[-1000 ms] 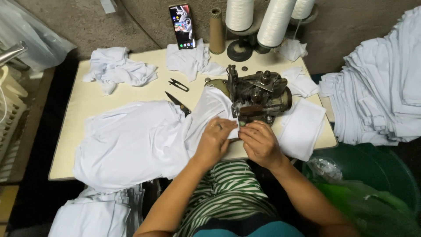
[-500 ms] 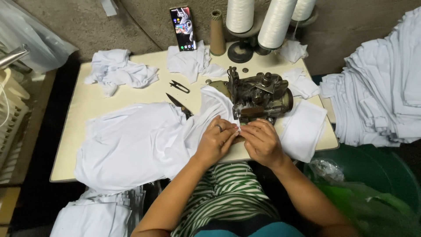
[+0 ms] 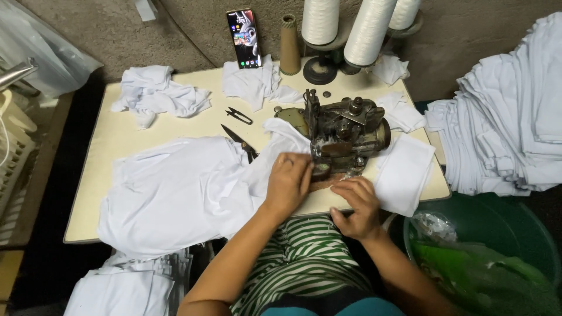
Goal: The person is folding and aligning white fabric pieces on a workbench in a sewing factory environment.
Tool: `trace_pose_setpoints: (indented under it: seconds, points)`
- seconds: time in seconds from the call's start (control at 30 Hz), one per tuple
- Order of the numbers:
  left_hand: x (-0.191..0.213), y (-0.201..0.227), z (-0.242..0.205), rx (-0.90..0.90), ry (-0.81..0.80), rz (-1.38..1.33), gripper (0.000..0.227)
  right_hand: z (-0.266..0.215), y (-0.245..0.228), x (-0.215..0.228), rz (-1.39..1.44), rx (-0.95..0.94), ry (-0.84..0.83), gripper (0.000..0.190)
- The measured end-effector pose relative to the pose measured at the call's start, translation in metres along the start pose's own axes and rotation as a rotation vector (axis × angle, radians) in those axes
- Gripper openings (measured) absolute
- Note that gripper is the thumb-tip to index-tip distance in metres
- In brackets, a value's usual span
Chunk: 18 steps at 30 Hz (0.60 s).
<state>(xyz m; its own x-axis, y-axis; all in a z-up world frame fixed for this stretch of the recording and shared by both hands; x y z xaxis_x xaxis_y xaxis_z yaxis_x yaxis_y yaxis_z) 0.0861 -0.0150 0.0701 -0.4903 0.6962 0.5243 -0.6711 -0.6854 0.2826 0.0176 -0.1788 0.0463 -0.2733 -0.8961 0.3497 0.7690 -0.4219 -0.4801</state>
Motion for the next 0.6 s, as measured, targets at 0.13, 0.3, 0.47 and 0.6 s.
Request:
trace_pose_setpoints:
  seconds: [0.13, 0.3, 0.47, 0.6]
  points:
    - [-0.007, -0.009, 0.023, 0.075, -0.114, 0.165, 0.015, -0.016, -0.002, -0.025, 0.006, -0.037, -0.001, 0.011]
    - [-0.005, -0.026, 0.037, 0.274, -0.282, 0.244, 0.030, 0.000, -0.032, -0.034, 0.123, -0.075, -0.018, 0.006]
    - [-0.001, -0.027, 0.004, 0.364, -0.390, 0.268, 0.017, -0.010, -0.022, -0.033, 0.158, -0.133, -0.015, 0.006]
    - [-0.016, -0.005, -0.025, 0.308, -0.400, 0.190, 0.008, -0.013, -0.013, -0.034, 0.218, -0.234, 0.012, 0.005]
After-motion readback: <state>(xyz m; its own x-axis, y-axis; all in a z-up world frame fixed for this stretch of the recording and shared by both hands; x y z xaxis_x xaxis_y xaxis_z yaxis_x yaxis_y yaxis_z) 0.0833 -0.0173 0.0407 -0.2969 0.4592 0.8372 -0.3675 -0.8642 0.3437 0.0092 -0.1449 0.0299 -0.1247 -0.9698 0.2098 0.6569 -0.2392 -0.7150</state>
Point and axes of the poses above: each hand's wrist, its own z-axis towards the middle knuckle, its own x-axis out of the back of the hand, y = z × x, the point moved 7 cm from there along z, towards the middle knuckle, and after that the axes turned 11 degrees about z, right-handed, at the moved point
